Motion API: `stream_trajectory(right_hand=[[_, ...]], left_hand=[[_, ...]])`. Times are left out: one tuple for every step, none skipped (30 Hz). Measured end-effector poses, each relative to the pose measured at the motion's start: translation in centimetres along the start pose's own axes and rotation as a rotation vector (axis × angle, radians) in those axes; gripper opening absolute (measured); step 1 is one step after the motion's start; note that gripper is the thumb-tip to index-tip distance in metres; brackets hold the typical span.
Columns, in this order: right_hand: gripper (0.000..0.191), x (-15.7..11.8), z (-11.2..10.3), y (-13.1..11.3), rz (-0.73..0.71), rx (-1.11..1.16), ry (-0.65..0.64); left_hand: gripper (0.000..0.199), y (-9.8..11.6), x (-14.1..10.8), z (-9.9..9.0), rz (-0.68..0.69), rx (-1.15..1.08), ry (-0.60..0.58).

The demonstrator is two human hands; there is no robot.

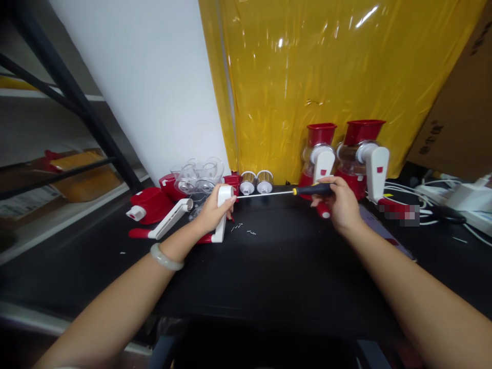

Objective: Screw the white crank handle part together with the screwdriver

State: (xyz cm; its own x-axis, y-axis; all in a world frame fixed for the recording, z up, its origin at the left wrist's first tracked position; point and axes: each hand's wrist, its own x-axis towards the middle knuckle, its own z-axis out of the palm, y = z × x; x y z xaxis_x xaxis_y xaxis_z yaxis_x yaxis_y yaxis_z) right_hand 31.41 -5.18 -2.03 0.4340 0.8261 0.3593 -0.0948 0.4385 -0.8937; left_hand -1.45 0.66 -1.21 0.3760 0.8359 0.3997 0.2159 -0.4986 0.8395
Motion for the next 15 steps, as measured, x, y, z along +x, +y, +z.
stream_trajectory(right_hand=[[0.02, -0.05, 0.05, -0.07, -0.001, -0.004, 0.003], [0.02, -0.11, 0.11, -0.14, -0.002, -0.007, 0.004], [0.019, -0.17, 0.17, -0.21, -0.002, -0.01, 0.004], [0.019, -0.23, 0.22, -0.27, -0.001, -0.013, 0.004], [0.019, -0.28, 0.26, -0.32, -0.001, -0.017, 0.003], [0.02, -0.34, 0.3, -0.36, 0.001, -0.021, 0.004], [0.021, -0.4, 0.34, -0.4, 0.003, -0.025, 0.009], [0.022, -0.45, 0.38, -0.45, 0.004, -0.03, 0.016], [0.024, -0.51, 0.42, -0.5, 0.004, -0.033, 0.025], [0.026, -0.57, 0.47, -0.57, 0.005, -0.034, 0.031], [0.03, -0.63, 0.54, -0.66, 0.008, -0.033, 0.035], [0.034, -0.69, 0.61, -0.76, 0.011, -0.031, 0.038], [0.038, -0.75, 0.68, -0.86, 0.016, -0.031, 0.039], [0.042, -0.81, 0.76, -0.97, 0.021, -0.032, 0.039], [0.046, -0.88, 0.84, -1.06, 0.025, -0.036, 0.04]], left_hand=[[0.038, -0.02, 0.02, 0.0, 0.002, -0.004, 0.003], [0.038, -0.03, 0.04, 0.0, 0.003, -0.008, 0.004], [0.038, -0.04, 0.06, 0.0, 0.001, -0.009, 0.004], [0.038, -0.04, 0.08, 0.01, -0.002, -0.008, 0.004], [0.038, -0.03, 0.08, 0.01, -0.005, -0.007, 0.002], [0.038, -0.01, 0.08, 0.02, -0.009, -0.005, 0.001], [0.038, 0.01, 0.07, 0.03, -0.01, -0.003, 0.002], [0.037, 0.04, 0.06, 0.04, -0.01, -0.002, 0.003], [0.038, 0.08, 0.04, 0.05, -0.007, -0.002, 0.004], [0.038, 0.12, 0.03, 0.05, -0.004, -0.002, 0.004], [0.038, 0.16, 0.01, 0.05, -0.002, -0.001, 0.004], [0.038, 0.2, 0.0, 0.05, -0.002, 0.0, 0.003], [0.039, 0.23, -0.01, 0.04, -0.005, 0.002, 0.001], [0.039, 0.24, -0.01, 0.03, -0.009, 0.002, 0.0], [0.039, 0.23, -0.01, 0.02, -0.012, 0.002, -0.001]])
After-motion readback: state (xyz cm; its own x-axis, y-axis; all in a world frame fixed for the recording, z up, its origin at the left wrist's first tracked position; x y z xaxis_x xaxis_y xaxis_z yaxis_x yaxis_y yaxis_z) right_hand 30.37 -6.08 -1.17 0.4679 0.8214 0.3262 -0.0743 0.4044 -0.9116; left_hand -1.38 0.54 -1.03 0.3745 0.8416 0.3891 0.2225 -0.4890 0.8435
